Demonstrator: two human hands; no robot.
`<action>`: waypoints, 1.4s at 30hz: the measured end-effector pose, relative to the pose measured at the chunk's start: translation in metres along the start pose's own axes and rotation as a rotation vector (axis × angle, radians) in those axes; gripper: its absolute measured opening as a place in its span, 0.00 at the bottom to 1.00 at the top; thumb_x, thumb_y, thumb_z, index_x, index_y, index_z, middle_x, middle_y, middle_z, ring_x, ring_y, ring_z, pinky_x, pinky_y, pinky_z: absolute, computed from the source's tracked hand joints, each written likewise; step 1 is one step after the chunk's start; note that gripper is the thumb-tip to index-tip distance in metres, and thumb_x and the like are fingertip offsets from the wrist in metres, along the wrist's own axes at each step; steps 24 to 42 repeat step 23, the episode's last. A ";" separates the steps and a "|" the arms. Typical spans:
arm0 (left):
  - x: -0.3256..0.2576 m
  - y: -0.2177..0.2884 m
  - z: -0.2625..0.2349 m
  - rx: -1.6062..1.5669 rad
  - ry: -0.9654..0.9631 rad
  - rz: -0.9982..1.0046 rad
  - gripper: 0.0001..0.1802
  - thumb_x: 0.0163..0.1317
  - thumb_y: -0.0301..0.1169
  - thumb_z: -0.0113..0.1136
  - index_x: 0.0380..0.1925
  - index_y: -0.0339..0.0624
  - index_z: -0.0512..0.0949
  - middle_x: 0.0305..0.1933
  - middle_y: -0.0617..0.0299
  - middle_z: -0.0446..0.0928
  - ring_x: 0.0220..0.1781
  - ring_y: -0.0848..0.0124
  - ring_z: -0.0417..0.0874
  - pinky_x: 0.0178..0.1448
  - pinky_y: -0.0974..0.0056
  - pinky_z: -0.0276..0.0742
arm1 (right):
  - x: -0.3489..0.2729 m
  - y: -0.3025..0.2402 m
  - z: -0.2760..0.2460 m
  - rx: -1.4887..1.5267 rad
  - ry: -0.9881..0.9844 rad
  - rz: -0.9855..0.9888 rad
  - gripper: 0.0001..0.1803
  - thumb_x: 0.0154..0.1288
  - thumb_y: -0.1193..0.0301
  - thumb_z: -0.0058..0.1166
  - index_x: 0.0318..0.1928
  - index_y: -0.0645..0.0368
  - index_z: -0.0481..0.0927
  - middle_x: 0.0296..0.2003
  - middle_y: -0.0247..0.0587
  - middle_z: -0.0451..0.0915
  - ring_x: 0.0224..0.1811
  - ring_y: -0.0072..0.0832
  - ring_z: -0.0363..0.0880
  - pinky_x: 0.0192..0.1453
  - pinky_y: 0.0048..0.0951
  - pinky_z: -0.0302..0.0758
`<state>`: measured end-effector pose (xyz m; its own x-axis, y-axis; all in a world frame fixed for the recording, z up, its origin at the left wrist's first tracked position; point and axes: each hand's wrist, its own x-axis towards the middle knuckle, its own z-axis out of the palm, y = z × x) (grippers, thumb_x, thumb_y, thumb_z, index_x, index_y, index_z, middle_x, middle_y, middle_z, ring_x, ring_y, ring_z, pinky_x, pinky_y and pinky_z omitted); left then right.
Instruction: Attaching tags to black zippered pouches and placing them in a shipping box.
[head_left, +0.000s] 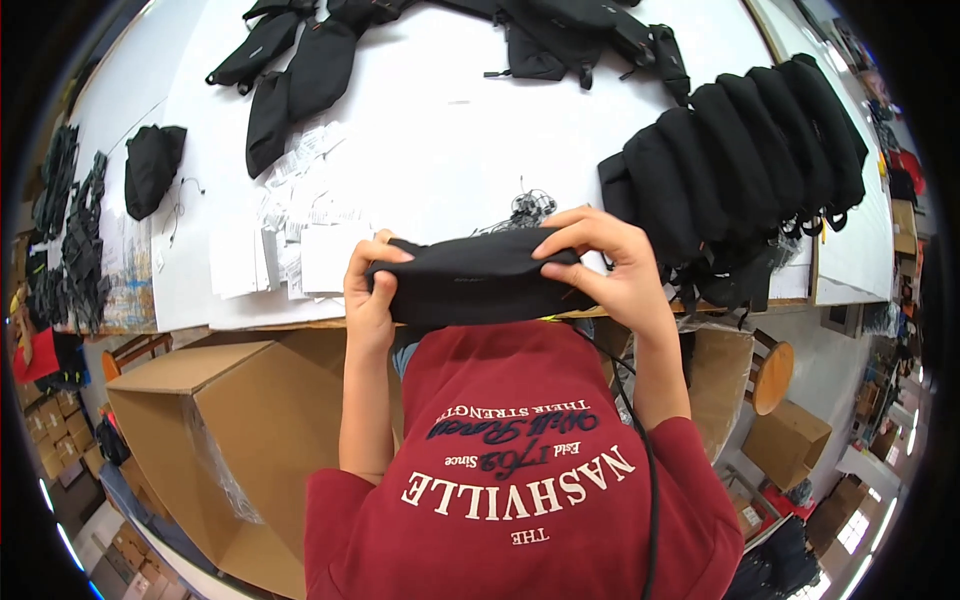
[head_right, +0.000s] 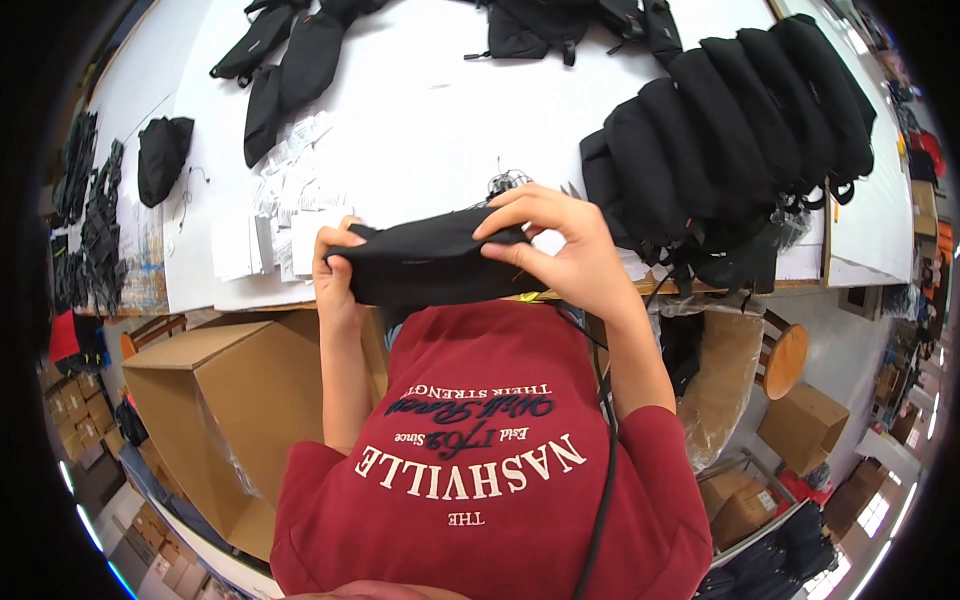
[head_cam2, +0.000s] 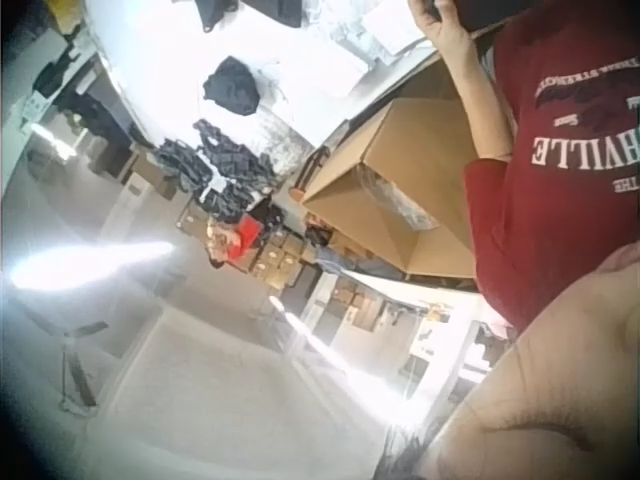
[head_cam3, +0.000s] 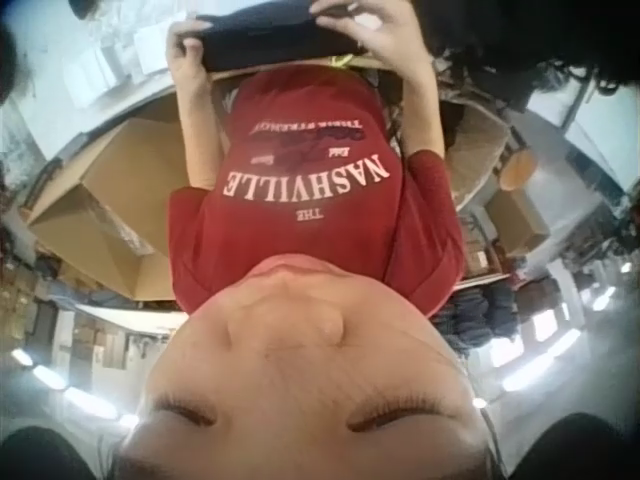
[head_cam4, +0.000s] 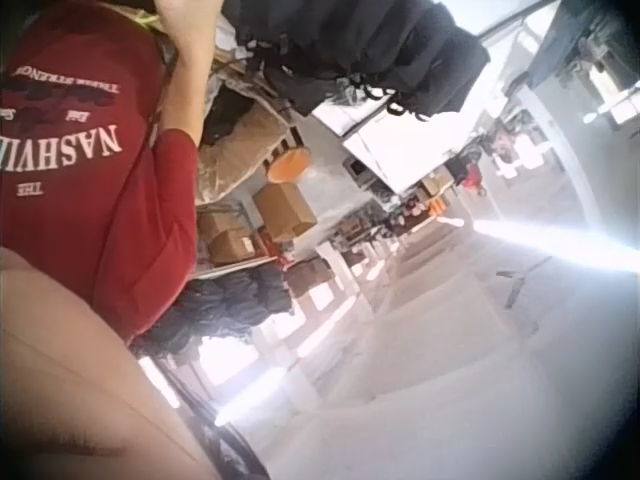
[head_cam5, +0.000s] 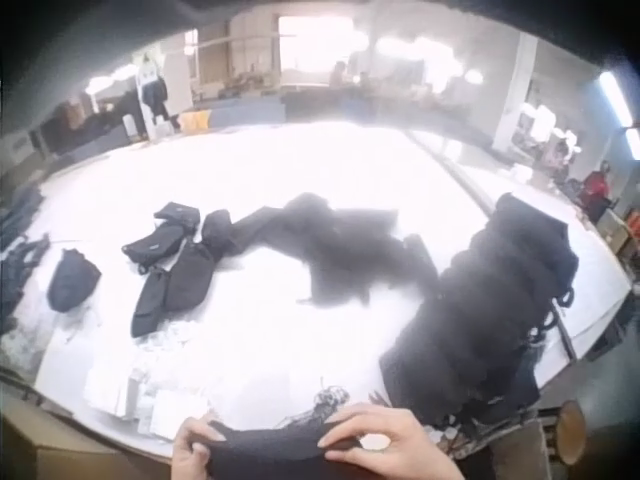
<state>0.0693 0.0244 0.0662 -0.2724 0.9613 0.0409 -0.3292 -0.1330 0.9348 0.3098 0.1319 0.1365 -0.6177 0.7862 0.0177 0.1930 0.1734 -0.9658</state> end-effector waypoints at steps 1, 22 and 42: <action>0.000 0.001 -0.001 -0.028 -0.003 -0.018 0.24 0.59 0.53 0.62 0.34 0.41 0.73 0.35 0.64 0.67 0.37 0.75 0.67 0.45 0.72 0.62 | 0.003 -0.002 -0.005 -0.015 -0.070 -0.012 0.12 0.51 0.78 0.64 0.39 0.60 0.84 0.42 0.38 0.82 0.43 0.23 0.78 0.45 0.22 0.71; 0.002 -0.025 -0.104 1.530 0.288 0.055 0.41 0.60 0.44 0.64 0.66 0.36 0.58 0.67 0.48 0.60 0.69 0.53 0.60 0.70 0.51 0.56 | -0.040 -0.104 -0.249 -0.874 1.352 -0.587 0.14 0.63 0.78 0.58 0.50 0.60 0.80 0.44 0.38 0.81 0.42 0.20 0.80 0.50 0.20 0.75; -0.002 -0.038 -0.128 1.553 0.310 -0.006 0.45 0.56 0.49 0.67 0.68 0.44 0.57 0.69 0.52 0.58 0.70 0.49 0.58 0.72 0.50 0.52 | -0.045 -0.102 -0.278 -0.750 1.250 -0.488 0.14 0.64 0.78 0.57 0.51 0.55 0.81 0.50 0.36 0.79 0.50 0.22 0.77 0.54 0.20 0.73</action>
